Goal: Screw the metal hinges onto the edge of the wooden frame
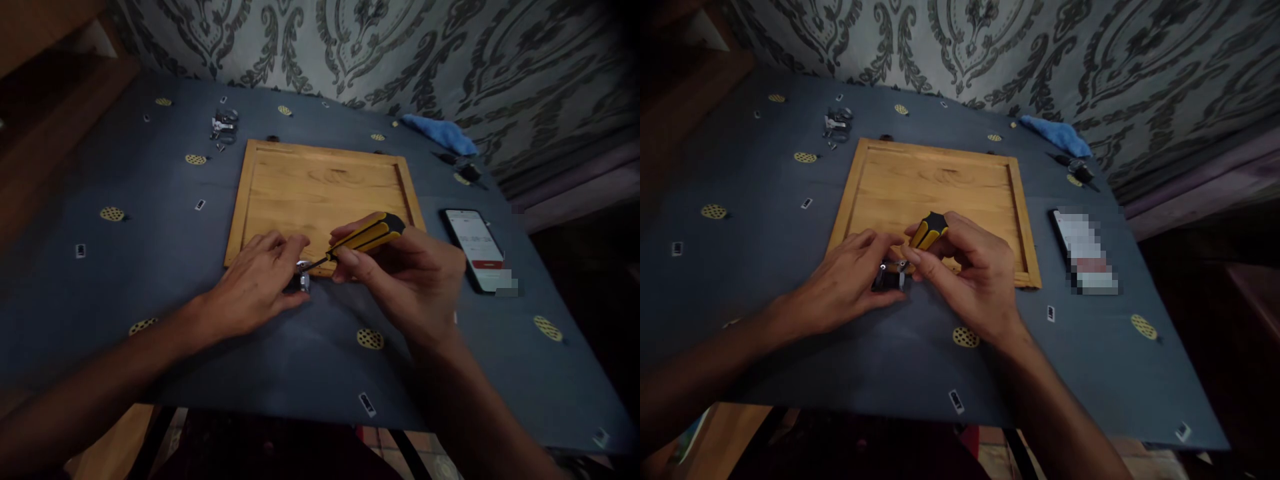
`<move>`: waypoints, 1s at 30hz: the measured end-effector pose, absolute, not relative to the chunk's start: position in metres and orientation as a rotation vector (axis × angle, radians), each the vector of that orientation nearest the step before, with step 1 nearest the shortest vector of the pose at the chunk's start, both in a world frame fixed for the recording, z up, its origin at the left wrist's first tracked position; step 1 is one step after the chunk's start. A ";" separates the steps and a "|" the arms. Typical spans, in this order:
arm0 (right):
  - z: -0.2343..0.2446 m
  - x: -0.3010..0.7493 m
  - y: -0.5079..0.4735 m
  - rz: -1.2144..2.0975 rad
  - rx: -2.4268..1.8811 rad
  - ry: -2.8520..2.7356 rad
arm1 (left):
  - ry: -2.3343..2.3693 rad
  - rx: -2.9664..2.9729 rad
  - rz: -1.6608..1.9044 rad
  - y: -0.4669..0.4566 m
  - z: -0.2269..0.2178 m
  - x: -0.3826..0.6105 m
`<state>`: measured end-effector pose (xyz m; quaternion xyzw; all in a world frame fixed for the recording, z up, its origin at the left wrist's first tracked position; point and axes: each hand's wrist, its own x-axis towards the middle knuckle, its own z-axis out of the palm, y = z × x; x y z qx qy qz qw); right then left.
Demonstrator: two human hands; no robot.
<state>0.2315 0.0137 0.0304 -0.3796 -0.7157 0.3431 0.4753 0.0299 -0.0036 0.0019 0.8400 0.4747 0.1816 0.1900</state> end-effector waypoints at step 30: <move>0.023 0.225 0.009 0.811 -0.983 -1.619 | 1.345 2.346 0.480 -0.004 0.003 0.030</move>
